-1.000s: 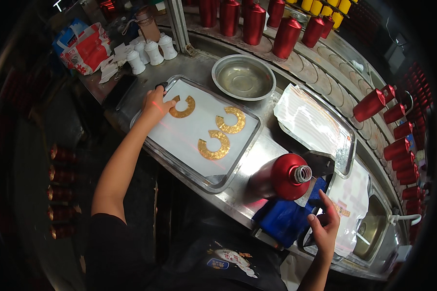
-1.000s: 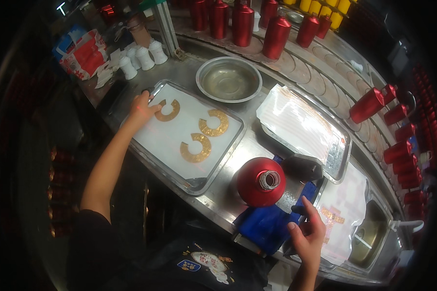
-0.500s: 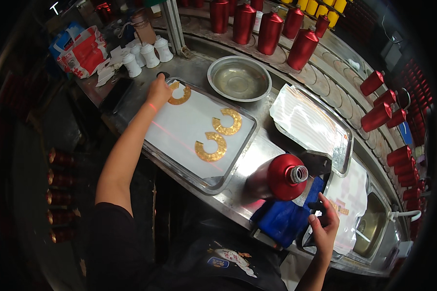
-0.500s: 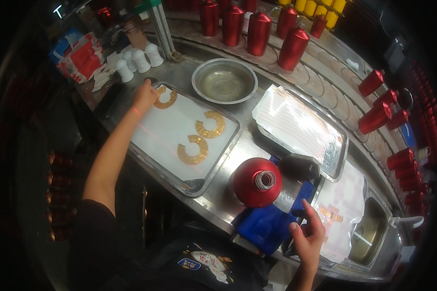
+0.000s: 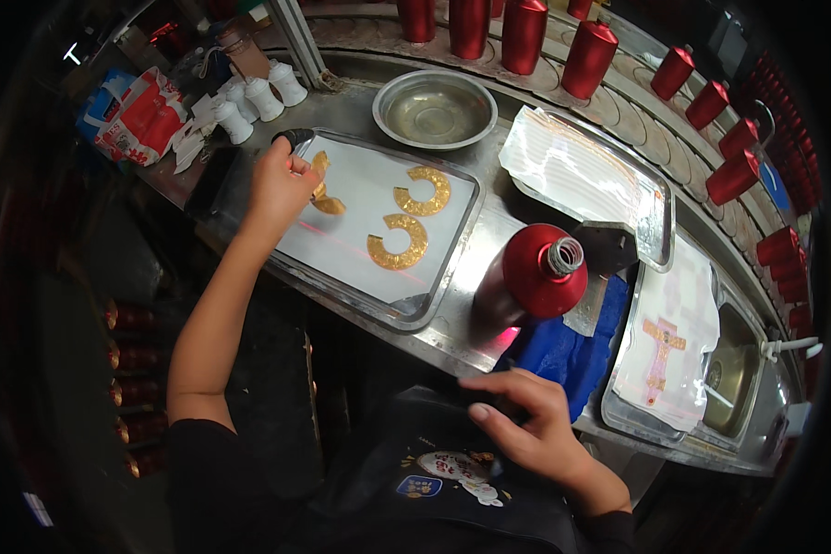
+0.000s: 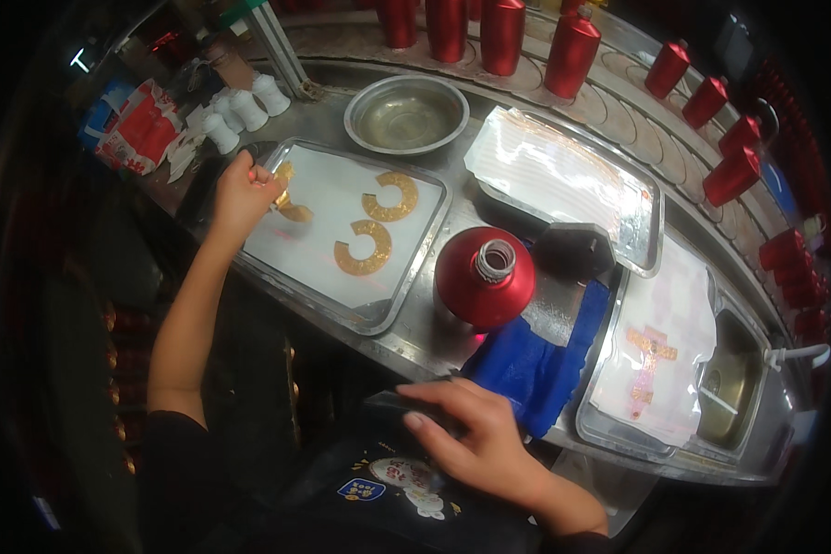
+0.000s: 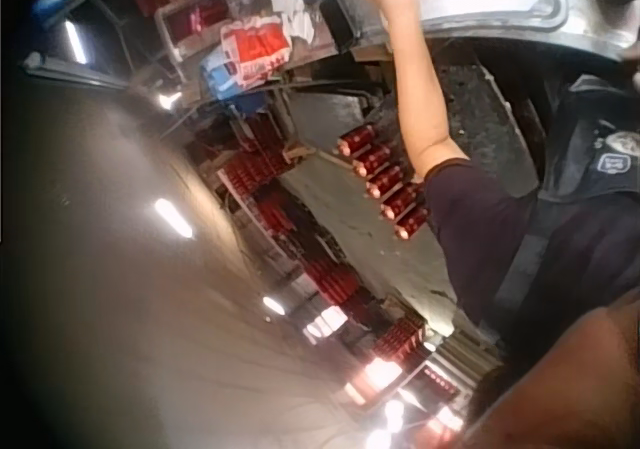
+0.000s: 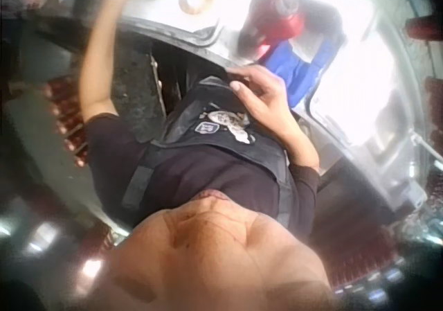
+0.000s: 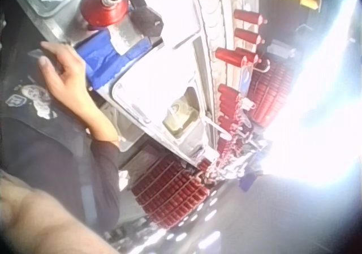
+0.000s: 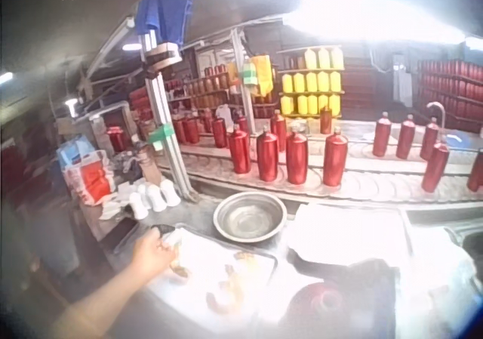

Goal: The person cleans a red bottle with a blue cloth, then applies a gold circular label to the bottle's neck and a rectangular label to its body. They smooth each label with their fingers and a wooden stick, then place the finished bottle on the floor.

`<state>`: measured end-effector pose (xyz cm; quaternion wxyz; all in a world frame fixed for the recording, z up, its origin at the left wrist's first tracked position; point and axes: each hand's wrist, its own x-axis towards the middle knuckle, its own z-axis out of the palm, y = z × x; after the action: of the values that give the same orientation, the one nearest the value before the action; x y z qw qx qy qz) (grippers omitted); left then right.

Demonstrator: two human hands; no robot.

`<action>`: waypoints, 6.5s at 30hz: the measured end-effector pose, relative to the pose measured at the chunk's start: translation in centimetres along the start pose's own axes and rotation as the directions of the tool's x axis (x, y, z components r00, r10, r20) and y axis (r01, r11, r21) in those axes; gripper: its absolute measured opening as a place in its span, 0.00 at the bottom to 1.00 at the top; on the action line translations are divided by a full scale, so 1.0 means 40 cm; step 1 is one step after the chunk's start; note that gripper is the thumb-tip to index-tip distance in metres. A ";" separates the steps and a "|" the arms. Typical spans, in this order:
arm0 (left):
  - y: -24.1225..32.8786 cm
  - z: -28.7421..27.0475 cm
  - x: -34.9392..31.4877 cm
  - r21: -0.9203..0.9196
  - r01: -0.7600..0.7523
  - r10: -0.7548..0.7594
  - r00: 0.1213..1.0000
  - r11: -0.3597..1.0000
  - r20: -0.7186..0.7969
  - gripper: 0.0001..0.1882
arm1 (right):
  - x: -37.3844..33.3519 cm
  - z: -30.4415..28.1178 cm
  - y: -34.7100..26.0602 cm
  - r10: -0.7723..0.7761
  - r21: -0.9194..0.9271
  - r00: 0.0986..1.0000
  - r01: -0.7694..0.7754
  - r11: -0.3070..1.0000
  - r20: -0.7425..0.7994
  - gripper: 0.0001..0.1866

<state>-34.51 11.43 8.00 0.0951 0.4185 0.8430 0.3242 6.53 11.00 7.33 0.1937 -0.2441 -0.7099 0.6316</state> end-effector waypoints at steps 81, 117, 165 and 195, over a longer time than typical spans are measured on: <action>0.287 0.319 -0.336 -0.947 0.166 0.337 0.906 0.275 0.256 0.34 | 0.187 -0.162 0.075 -0.097 0.317 0.921 0.227 0.921 -0.378 0.40; 0.256 0.307 -0.402 -0.220 -0.624 0.593 0.781 0.749 -0.196 0.25 | 0.210 -0.161 0.069 -0.089 0.284 0.925 0.203 0.937 -0.369 0.42; 0.291 0.244 -0.355 -0.768 -0.074 0.498 0.800 0.637 0.336 0.47 | 0.154 -0.160 0.052 -0.130 0.419 0.919 0.291 0.860 -0.371 0.33; 0.344 0.222 -0.360 -0.796 0.111 0.412 0.809 0.595 0.420 0.30 | 0.117 -0.160 0.050 0.104 0.486 0.978 -0.002 0.874 -0.182 0.23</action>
<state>-12.73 10.57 8.15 0.4854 0.4818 0.5018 0.5296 6.71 19.08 6.00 0.3021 -0.2703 -0.4992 0.7658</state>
